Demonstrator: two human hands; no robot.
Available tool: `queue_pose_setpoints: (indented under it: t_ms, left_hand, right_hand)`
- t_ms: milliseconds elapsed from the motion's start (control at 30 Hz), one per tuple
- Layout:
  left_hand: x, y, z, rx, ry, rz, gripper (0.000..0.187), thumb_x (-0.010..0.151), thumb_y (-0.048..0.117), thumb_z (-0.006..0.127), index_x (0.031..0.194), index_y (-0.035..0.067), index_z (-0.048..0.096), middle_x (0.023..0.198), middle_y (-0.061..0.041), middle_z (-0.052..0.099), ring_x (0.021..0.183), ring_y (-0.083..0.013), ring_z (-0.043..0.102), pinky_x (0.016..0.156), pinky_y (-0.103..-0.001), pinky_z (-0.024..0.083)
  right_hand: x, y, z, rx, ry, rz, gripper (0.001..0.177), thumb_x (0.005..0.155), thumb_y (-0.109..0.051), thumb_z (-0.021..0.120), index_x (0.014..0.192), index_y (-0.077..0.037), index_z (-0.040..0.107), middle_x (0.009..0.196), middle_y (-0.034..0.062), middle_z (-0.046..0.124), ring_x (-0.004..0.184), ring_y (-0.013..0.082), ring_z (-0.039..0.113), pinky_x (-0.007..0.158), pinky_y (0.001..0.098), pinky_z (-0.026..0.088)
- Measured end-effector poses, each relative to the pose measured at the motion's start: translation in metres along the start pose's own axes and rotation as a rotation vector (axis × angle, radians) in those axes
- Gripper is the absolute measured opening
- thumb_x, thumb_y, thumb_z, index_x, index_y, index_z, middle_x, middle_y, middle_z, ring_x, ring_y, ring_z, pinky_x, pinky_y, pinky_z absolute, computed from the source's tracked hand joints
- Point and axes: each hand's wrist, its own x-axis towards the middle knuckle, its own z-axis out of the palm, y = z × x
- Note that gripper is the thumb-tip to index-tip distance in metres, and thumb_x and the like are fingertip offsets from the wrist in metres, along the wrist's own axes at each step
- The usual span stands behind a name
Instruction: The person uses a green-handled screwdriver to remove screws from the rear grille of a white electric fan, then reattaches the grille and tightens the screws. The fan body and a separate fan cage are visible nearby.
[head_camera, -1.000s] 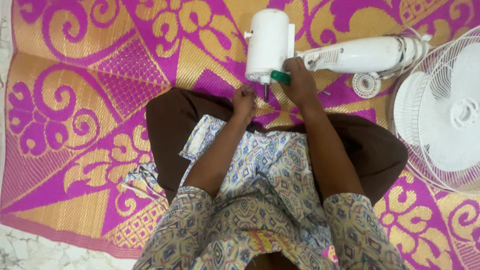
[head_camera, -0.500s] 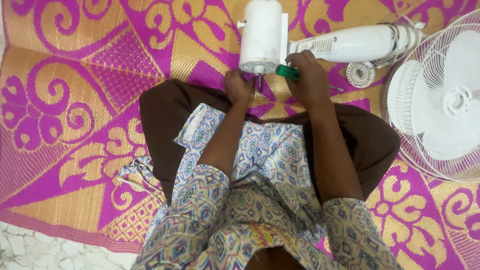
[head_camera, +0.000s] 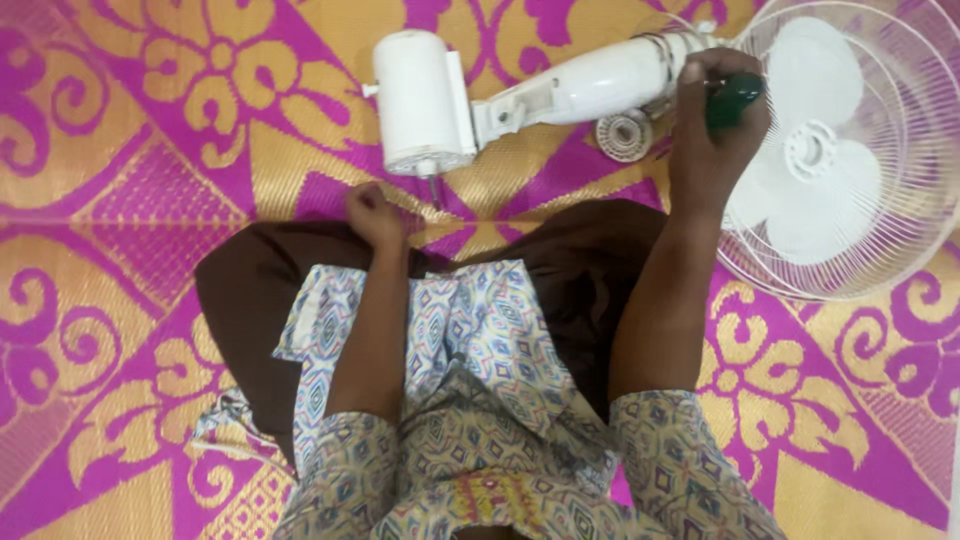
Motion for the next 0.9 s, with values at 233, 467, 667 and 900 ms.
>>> queue_pose_setpoints:
  t_ms: [233, 467, 667, 900]
  left_hand:
    - [-0.060, 0.162, 0.050, -0.109, -0.422, 0.390, 0.010, 0.095, 0.001, 0.070, 0.102, -0.001, 0.064, 0.104, -0.018, 0.062, 0.094, -0.0306, 0.063, 0.079, -0.038, 0.053]
    - [-0.129, 0.191, 0.198, -0.055, -0.846, 0.562, 0.012, 0.088, 0.002, 0.074, 0.100, 0.005, 0.072, 0.103, -0.015, 0.072, 0.097, -0.0364, 0.067, 0.087, -0.047, 0.054]
    - [-0.152, 0.150, 0.248, 0.131, -0.867, 0.510, 0.014, 0.086, 0.004, 0.071, 0.099, 0.008, 0.076, 0.103, -0.016, 0.073, 0.095, -0.0384, 0.069, 0.086, -0.048, 0.054]
    - [-0.138, 0.158, 0.199, -0.027, -0.808, 0.424, 0.028, 0.091, 0.001, 0.067, 0.119, 0.006, 0.070, 0.110, -0.018, 0.073, 0.094, -0.0353, 0.070, 0.083, -0.044, 0.057]
  right_hand:
    - [0.013, 0.034, -0.054, 0.460, 0.518, 0.382, 0.011, 0.102, -0.013, 0.070, 0.106, -0.004, 0.064, 0.079, 0.0005, 0.054, 0.061, 0.0063, 0.043, 0.052, 0.0248, 0.034]
    - [0.020, 0.076, -0.046, 0.488, 0.489, 0.520, 0.014, 0.100, -0.017, 0.072, 0.101, -0.006, 0.063, 0.075, -0.0006, 0.052, 0.059, 0.0069, 0.044, 0.052, 0.0260, 0.037]
    - [0.024, 0.094, -0.038, 0.478, 0.501, 0.616, 0.013, 0.098, -0.015, 0.074, 0.101, -0.006, 0.065, 0.074, -0.0009, 0.051, 0.061, 0.0078, 0.046, 0.053, 0.0257, 0.039]
    - [0.027, 0.100, -0.034, 0.509, 0.491, 0.630, 0.010, 0.098, -0.013, 0.073, 0.100, -0.008, 0.065, 0.076, -0.0014, 0.053, 0.062, 0.0070, 0.047, 0.053, 0.0249, 0.039]
